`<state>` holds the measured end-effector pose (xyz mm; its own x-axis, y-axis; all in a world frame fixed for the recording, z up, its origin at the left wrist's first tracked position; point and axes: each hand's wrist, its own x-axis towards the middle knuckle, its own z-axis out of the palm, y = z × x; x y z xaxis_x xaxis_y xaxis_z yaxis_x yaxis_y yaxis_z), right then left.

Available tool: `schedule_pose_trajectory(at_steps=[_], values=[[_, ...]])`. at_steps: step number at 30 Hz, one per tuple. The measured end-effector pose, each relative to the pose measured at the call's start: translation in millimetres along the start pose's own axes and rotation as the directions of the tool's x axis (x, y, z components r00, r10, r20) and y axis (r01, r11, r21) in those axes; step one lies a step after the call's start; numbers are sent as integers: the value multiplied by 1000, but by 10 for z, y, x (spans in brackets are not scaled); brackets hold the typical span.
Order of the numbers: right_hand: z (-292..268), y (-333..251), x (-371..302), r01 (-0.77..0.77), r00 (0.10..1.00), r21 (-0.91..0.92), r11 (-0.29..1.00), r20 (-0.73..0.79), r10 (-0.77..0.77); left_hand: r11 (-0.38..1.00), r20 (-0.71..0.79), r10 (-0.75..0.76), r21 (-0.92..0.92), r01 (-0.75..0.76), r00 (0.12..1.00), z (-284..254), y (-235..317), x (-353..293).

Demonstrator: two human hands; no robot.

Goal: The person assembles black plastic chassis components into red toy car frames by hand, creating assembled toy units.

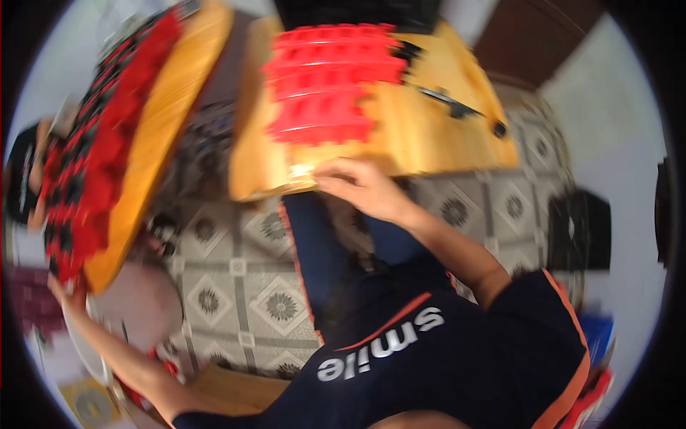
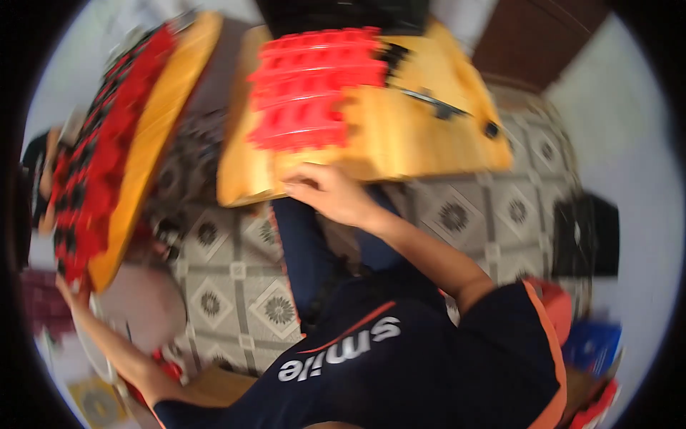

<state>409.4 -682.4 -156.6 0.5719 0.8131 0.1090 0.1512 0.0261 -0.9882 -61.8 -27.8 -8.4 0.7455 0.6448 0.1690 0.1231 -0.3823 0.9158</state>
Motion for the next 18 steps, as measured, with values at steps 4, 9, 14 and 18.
schedule_pose_trajectory(at_steps=[4,9,14,18], values=[[-646,47,-195,45,535,-762,646,-527,-660,924,-955,-285,-297,-241,83,1148,369,179],[-1967,398,-645,-658,535,-752,-32,-437,-723,734,-813,520,269,-623,262,4086,1283,-461],[-2532,527,-826,-564,639,-629,535,-743,-199,829,-206,559,129,-543,803,6354,1505,-487],[-2531,471,-545,-488,744,-847,211,-530,-406,923,-166,373,169,-346,913,7073,1010,-88]])
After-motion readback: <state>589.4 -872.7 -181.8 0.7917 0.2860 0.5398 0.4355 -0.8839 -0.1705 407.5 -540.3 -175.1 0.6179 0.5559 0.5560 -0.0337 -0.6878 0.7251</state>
